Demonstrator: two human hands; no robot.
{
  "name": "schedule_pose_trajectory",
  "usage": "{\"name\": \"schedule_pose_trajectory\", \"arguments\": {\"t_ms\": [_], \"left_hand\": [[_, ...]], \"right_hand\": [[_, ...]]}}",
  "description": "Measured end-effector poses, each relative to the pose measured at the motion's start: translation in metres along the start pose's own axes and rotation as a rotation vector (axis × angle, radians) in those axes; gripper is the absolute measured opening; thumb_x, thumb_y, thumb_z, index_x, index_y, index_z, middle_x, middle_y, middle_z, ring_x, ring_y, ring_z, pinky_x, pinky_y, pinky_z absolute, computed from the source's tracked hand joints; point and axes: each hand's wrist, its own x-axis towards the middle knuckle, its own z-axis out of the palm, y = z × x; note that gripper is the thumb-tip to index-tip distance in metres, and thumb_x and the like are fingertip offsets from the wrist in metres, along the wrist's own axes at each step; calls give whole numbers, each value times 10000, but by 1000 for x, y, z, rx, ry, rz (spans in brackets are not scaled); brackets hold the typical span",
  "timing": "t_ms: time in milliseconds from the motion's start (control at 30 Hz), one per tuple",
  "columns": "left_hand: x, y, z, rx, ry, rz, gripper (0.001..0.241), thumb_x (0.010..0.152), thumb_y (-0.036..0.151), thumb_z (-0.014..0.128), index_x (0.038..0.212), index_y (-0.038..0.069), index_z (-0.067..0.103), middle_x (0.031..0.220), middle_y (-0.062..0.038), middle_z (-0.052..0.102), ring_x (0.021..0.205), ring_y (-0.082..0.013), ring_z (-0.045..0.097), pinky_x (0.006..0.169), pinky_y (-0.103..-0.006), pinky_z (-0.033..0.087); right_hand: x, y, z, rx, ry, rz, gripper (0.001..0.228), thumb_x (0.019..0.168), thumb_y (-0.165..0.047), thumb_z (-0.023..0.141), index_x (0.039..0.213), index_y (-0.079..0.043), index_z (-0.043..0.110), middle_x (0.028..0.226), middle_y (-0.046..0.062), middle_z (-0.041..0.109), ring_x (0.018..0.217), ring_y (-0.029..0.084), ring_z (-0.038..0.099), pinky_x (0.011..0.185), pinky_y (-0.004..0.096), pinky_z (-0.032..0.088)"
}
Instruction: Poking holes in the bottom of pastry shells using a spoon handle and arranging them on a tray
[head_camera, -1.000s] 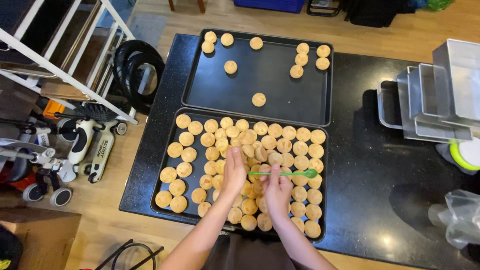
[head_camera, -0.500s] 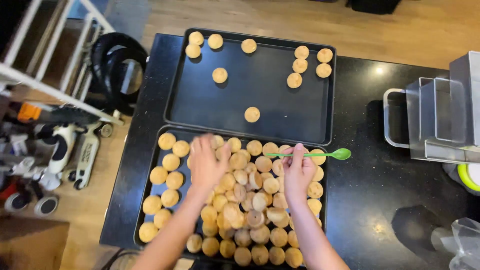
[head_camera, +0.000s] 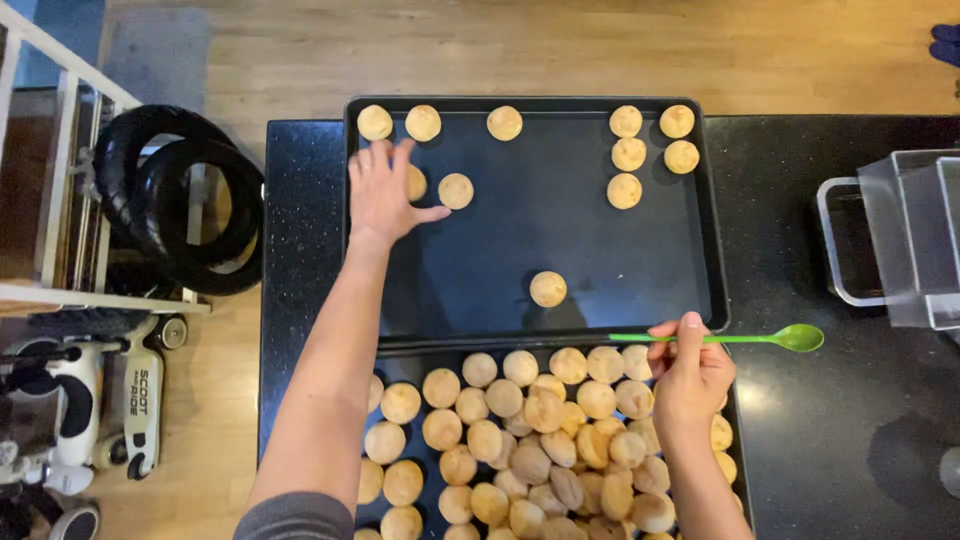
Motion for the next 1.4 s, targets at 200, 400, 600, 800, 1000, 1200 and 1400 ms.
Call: {"name": "schedule_pose_trajectory", "arguments": {"t_ms": [200,400,600,800,1000,1200,1400], "left_hand": [[34,5,19,-222,-79,71,1266,620,748,890,1606,199,316,1676,-157,82,1494,-435,255,1144,-570,307],[40,22,31,-326,-8,162,1006,633,714,851,1380,108,555,1528,-214,362,1391,-459,333,1150,-558,270],[-14,54,2,-442,140,256,477,701,35,595,1177,7,596,1207,-181,495,1034,-413,554,802,-480,517],[-53,94,26,1,128,-162,474,912,490,626,1310,237,580,1252,-111,519,1027,-368,547,736,-471,473],[-93,129,17,-813,-29,-434,314,1071,358,519,1287,131,530,1193,-173,458,958,-406,662,672,-454,611],[-180,228,-179,-2252,-190,-540,362,1103,316,353,1330,100,535,1050,-267,669,642,-249,602,418,-328,486],[-236,281,-248,-2440,-286,-204,570,1094,410,289,1480,4,394,742,-249,591,467,-276,562,392,-337,503]], "right_hand": [[-9,-22,32,-83,-116,-13,521,1115,-375,468,783,-22,659,596,65,537,491,99,397,472,240,284],[-15,-14,15,-136,-102,-68,538,1119,-313,474,721,5,648,673,96,612,524,99,450,463,235,304],[-25,-23,-6,-29,-82,-42,476,1108,-337,470,781,-42,650,580,34,532,473,69,391,454,223,276],[-35,-20,-14,50,-26,-140,431,1124,-192,476,777,-16,662,491,65,522,374,97,413,405,202,350],[-41,-26,-31,130,-54,-174,400,1088,-190,510,764,-37,689,486,38,512,398,57,381,395,183,319],[-57,-87,-46,193,-256,-373,423,1099,-237,477,806,-48,716,544,57,563,410,78,438,398,181,397],[-82,-118,-81,123,-391,-907,346,1028,-168,525,742,-124,713,567,24,582,493,233,557,542,319,502]]}}
